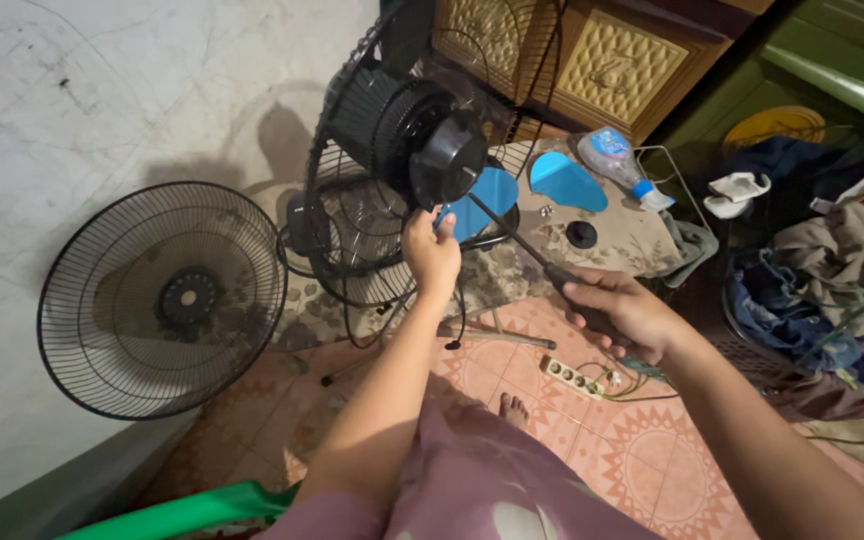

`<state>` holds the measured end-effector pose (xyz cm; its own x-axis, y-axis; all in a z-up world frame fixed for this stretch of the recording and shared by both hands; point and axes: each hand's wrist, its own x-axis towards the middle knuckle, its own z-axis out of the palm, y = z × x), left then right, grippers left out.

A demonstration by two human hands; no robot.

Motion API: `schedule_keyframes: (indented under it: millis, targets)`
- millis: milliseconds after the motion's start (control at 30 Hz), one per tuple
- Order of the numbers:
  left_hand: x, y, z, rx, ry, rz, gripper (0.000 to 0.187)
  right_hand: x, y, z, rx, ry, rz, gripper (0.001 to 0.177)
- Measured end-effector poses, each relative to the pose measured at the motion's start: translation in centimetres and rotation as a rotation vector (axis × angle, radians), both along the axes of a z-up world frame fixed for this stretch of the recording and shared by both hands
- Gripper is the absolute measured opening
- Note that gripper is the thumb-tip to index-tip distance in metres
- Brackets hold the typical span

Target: The person uses a screwdriver to disassemble an electric fan, removing components like the blades and motor housing by hand.

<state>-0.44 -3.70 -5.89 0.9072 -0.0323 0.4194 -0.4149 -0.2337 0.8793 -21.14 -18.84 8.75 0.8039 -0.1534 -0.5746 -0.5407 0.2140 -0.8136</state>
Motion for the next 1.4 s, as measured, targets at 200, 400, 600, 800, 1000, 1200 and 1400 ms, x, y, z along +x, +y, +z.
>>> schedule_keyframes:
  millis: [200, 400, 600, 800, 1000, 1200, 1400]
  targets:
    - [-0.2, 0.3, 0.9, 0.013, 0.018, -0.022, 0.012, -0.1, 1.6, 1.1, -1.104, -0.353, 0.249, 0.046]
    - [-0.2, 0.2, 0.7, 0.012, 0.043, -0.009, 0.011, -1.0, 5.4, 2.4, -1.992, -0.33, 0.339, 0.049]
    - [-0.4, 0.7, 1.5, -0.007, 0.068, -0.021, 0.014, -1.0, 5.3, 2.5, -1.742, -0.348, 0.102, 0.032]
    - [-0.7, 0.9, 2.4, 0.06, 0.095, 0.005, 0.012, -0.5, 5.0, 1.1, -1.611, -0.297, 0.155, 0.026]
    - [-0.9, 1.3, 2.9, 0.073, 0.063, 0.001, 0.012, -0.5, 7.0, 2.1, -1.933, -0.269, 0.268, 0.027]
    - [-1.3, 1.5, 3.2, 0.111, 0.083, 0.02, 0.012, -0.6, 7.3, 3.2, -2.1, -0.307, 0.317, 0.022]
    - [-1.1, 1.4, 3.2, 0.093, 0.082, 0.01, 0.013, -0.3, 6.7, 2.3, -1.947, -0.322, 0.194, 0.039]
